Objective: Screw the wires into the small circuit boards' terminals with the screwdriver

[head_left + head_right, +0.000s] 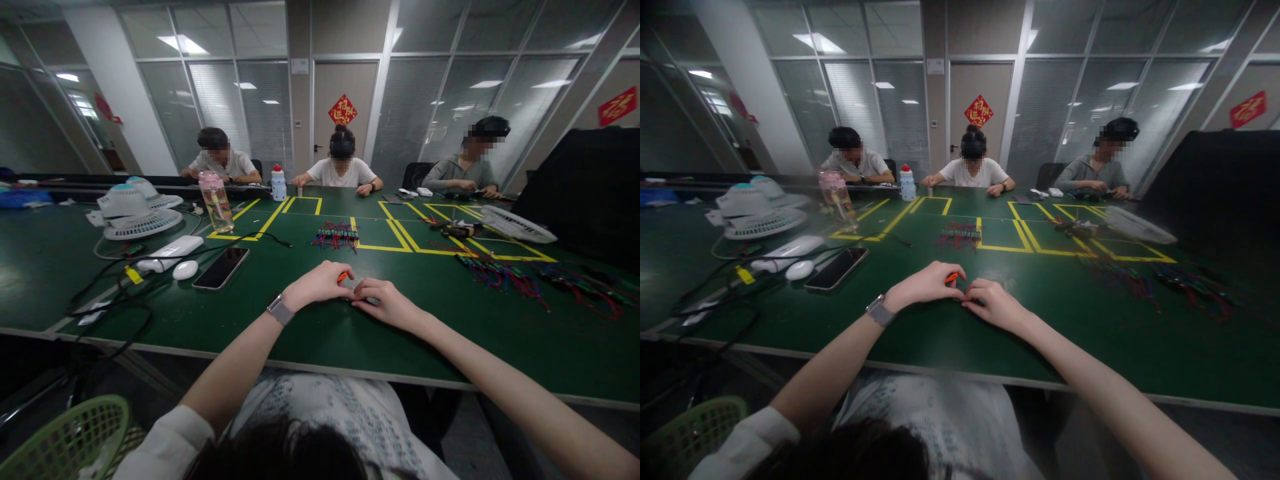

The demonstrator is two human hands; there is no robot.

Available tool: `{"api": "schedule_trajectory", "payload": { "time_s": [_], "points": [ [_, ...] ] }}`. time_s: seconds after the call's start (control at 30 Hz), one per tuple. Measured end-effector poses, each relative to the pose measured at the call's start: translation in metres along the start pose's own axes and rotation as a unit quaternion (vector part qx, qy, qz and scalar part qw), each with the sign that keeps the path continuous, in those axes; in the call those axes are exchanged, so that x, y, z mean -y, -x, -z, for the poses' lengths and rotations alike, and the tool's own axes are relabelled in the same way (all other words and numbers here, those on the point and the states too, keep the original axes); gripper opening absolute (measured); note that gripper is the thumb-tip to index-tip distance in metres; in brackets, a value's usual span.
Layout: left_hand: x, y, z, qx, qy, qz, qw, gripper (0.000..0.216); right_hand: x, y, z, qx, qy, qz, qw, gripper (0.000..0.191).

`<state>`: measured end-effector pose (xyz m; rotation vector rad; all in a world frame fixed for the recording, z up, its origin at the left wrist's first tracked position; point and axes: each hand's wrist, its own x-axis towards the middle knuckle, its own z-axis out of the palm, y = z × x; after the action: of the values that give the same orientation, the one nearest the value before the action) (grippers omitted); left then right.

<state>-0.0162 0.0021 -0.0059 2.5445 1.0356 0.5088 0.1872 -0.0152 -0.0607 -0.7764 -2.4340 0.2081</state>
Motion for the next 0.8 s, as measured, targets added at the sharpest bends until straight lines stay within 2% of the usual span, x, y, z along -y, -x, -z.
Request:
{"api": "schedule_trajectory", "payload": {
  "time_s": [0.1,0.2,0.27,0.3,0.37,0.43,0.5,0.57,0.63,0.7,0.8],
  "points": [
    [-0.011,0.001,0.003,-0.112,0.020,-0.010,0.993,0.038,0.000,-0.001,-0.001,-0.005,-0.015,-0.007,1.000,0.015],
    [-0.020,0.002,0.005,-0.238,0.047,-0.050,0.969,0.022,0.000,-0.001,-0.001,-0.001,-0.030,-0.011,0.999,0.013],
    [-0.021,0.003,0.006,-0.282,0.045,-0.068,0.956,0.019,0.001,-0.001,-0.001,0.000,-0.035,-0.014,0.999,0.013],
    [-0.019,0.003,0.007,-0.279,0.036,-0.069,0.957,0.019,0.000,-0.001,-0.001,-0.001,-0.035,-0.015,0.999,0.013],
    [-0.014,0.003,0.007,-0.216,0.007,-0.056,0.975,0.021,0.000,-0.001,-0.001,-0.004,-0.030,-0.020,0.999,0.012],
    [-0.006,0.002,0.007,-0.079,-0.025,-0.042,0.996,0.031,0.000,-0.001,-0.001,-0.007,-0.024,-0.024,0.999,0.012],
    [0.002,0.002,0.005,0.015,-0.059,-0.025,0.998,0.041,0.000,-0.002,-0.001,-0.006,-0.025,-0.026,0.999,0.012],
    [0.007,0.001,0.002,0.081,-0.075,-0.013,0.994,0.041,0.000,-0.002,-0.002,-0.006,-0.032,-0.025,0.999,0.012],
    [0.010,0.001,0.000,0.106,-0.076,-0.008,0.991,0.031,0.000,-0.003,-0.002,-0.007,-0.036,-0.026,0.999,0.012],
    [0.011,0.000,-0.002,0.104,-0.078,-0.010,0.992,0.022,0.000,-0.003,-0.002,-0.010,-0.037,-0.026,0.999,0.012],
    [0.011,0.000,-0.003,0.097,-0.088,-0.016,0.991,0.019,0.000,-0.003,-0.002,-0.011,-0.027,-0.025,0.999,0.011]
  ]
}}
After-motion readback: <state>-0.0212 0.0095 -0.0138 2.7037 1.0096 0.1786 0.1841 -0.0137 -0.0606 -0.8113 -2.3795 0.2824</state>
